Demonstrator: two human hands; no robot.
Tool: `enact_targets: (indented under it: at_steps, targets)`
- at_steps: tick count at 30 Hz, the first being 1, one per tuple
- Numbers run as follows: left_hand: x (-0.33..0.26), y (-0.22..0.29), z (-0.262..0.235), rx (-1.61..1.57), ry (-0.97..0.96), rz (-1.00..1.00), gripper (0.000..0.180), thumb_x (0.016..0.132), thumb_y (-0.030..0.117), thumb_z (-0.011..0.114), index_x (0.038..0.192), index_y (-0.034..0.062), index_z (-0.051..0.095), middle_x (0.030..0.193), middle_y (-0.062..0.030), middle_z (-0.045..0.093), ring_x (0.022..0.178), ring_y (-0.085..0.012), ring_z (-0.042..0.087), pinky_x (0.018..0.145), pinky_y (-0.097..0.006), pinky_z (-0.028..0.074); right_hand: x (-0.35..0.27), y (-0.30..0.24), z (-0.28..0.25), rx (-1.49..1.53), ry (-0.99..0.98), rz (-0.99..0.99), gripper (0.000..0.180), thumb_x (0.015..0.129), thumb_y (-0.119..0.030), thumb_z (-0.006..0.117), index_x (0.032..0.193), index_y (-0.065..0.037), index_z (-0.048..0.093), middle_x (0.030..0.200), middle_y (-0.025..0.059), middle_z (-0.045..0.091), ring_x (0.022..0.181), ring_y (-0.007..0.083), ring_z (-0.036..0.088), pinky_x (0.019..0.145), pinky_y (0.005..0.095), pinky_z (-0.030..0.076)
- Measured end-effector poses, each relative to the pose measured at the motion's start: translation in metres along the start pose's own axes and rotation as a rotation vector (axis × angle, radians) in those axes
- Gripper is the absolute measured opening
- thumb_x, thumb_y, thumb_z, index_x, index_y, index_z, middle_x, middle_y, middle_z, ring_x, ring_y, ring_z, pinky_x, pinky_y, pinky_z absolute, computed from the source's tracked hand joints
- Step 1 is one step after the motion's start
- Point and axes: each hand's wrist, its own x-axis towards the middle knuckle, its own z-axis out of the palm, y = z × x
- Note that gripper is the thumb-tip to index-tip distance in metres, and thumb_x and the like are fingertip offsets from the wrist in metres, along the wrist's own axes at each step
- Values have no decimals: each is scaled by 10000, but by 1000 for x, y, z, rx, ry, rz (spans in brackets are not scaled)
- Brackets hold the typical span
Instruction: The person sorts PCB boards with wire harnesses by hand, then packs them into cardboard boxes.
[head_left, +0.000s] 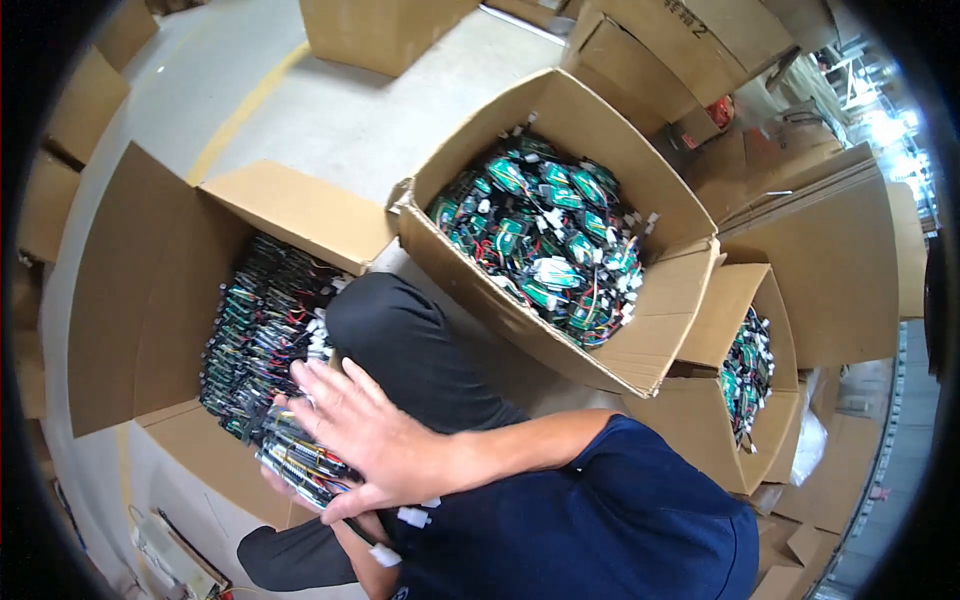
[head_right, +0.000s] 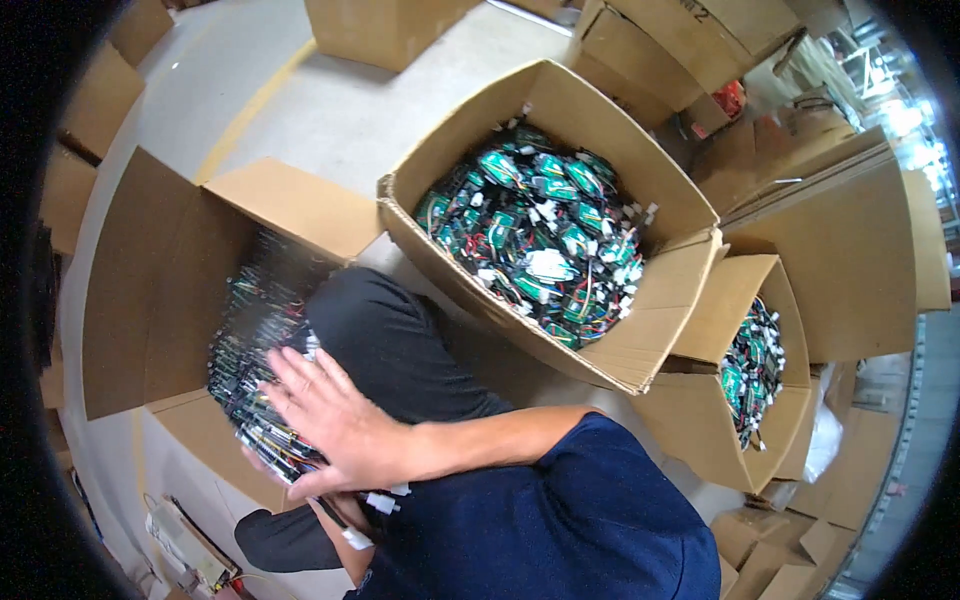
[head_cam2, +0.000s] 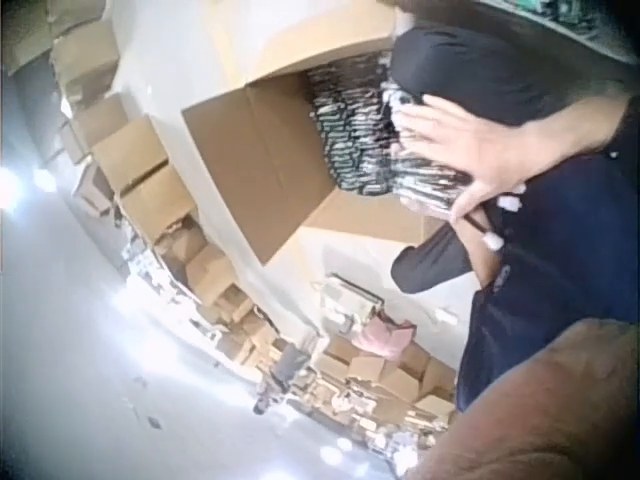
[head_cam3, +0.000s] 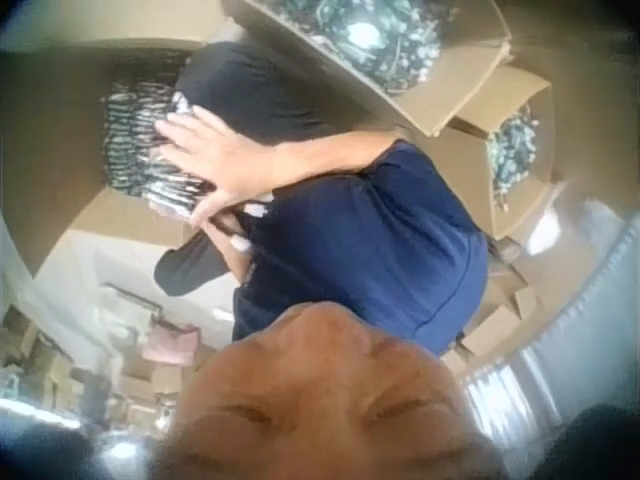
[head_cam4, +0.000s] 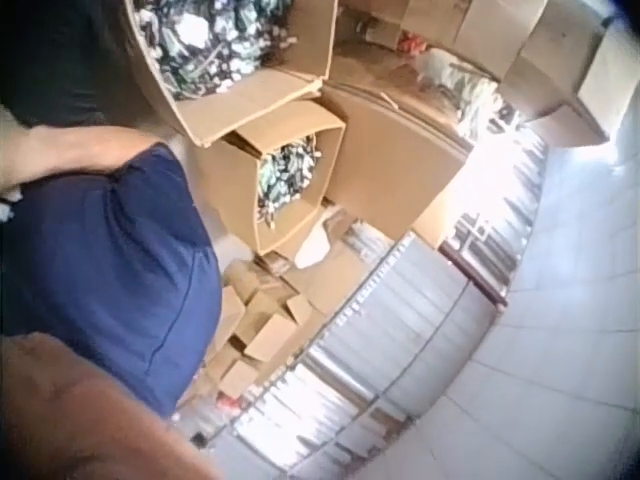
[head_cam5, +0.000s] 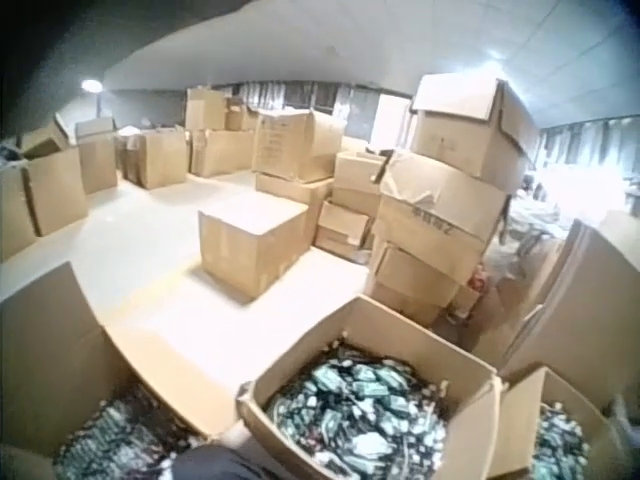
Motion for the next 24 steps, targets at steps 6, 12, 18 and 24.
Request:
enact_targets:
  at_steps: [6, 12, 18, 24]
  targets:
    - [-88, 14, -77, -336, -163, -189, 521, 1115, 312, 311, 1586, 91, 331, 1337, -169, 511, 1226, -293, 535, 964, -513, 450, -37, 156, -156, -141, 506, 386, 471, 970, -246, 682, 1315, 53, 567, 1251, 220, 645, 1169, 324, 637, 1035, 389, 484]
    - [-71, -10, -73, -343, 80, -123, 549, 1101, 282, 383, 1587, 43, 292, 1294, -189, 494, 1170, -345, 559, 928, -548, 491, -215, 357, -176, -1036, -342, 535, 730, 810, -202, 789, 1420, 47, 474, 1288, 236, 615, 1343, 391, 512, 1170, 510, 368]
    - [-88, 1, -63, -236, 37, -12, 564, 1106, 281, 383, 1609, 59, 259, 1318, -197, 491, 1174, -344, 554, 948, -560, 484, -173, 307, -185, -390, -269, 609, 394, 778, -280, 853, 1056, -35, 720, 991, 168, 649, 988, 344, 633, 880, 453, 506]
    - [-97, -7, -61, -270, 167, -6, 611, 1084, 350, 447, 1602, 66, 295, 1332, -194, 502, 1150, -340, 572, 951, -532, 483, -20, 354, -234, -92, 199, 640, 371, 863, -300, 781, 1008, 38, 727, 991, 153, 711, 894, 229, 660, 786, 369, 525]
